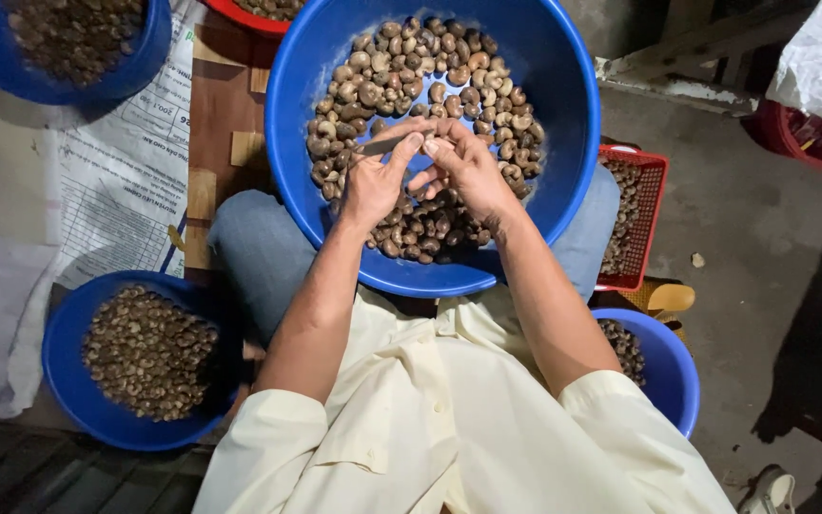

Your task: The person sits on the floor and uses a small knife to peel the outer shell off cashew nuts. They pick each nut from a large blue basin, scrape the shell with the knife, and drop the peeled nut into a smaller blue basin to the right.

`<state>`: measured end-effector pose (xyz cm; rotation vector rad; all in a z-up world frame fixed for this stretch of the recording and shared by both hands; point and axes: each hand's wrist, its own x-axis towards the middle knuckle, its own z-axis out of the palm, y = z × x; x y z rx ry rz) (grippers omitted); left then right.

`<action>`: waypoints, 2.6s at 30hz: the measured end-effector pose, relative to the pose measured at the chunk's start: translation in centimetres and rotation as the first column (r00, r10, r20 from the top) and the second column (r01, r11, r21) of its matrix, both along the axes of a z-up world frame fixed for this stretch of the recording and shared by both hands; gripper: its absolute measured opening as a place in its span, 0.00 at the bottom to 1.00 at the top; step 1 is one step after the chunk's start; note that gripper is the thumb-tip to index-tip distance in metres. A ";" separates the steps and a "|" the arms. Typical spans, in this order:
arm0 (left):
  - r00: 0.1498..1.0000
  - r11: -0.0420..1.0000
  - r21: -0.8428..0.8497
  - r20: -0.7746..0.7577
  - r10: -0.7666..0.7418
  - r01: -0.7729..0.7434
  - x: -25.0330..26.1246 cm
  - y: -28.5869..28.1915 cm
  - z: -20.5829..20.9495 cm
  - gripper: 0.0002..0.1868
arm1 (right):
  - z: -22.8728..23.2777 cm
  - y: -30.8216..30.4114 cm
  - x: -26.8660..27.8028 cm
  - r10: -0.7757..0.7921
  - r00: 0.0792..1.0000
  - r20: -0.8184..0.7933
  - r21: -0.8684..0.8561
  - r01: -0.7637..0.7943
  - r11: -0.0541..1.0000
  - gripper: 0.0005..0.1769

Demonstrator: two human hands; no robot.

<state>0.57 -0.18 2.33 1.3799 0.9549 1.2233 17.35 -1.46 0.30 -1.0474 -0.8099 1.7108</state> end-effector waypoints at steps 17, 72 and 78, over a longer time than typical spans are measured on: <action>0.998 0.996 -0.084 0.063 0.002 0.003 0.1 -0.2 0.6 0.13 | 0.8 0.0 1.0 -0.008 0.988 -0.154 -0.026 0.004 1.000 0.22; 0.926 0.906 -0.376 0.376 -0.043 0.195 0.2 0.1 -1.2 0.16 | 1.9 0.4 -0.1 0.044 0.998 -0.046 -0.120 -0.049 0.992 0.20; 0.978 0.955 -0.289 0.207 -0.010 0.071 0.2 0.2 -0.6 0.14 | 2.4 -0.2 0.3 0.061 0.998 0.009 -0.038 -0.061 0.997 0.22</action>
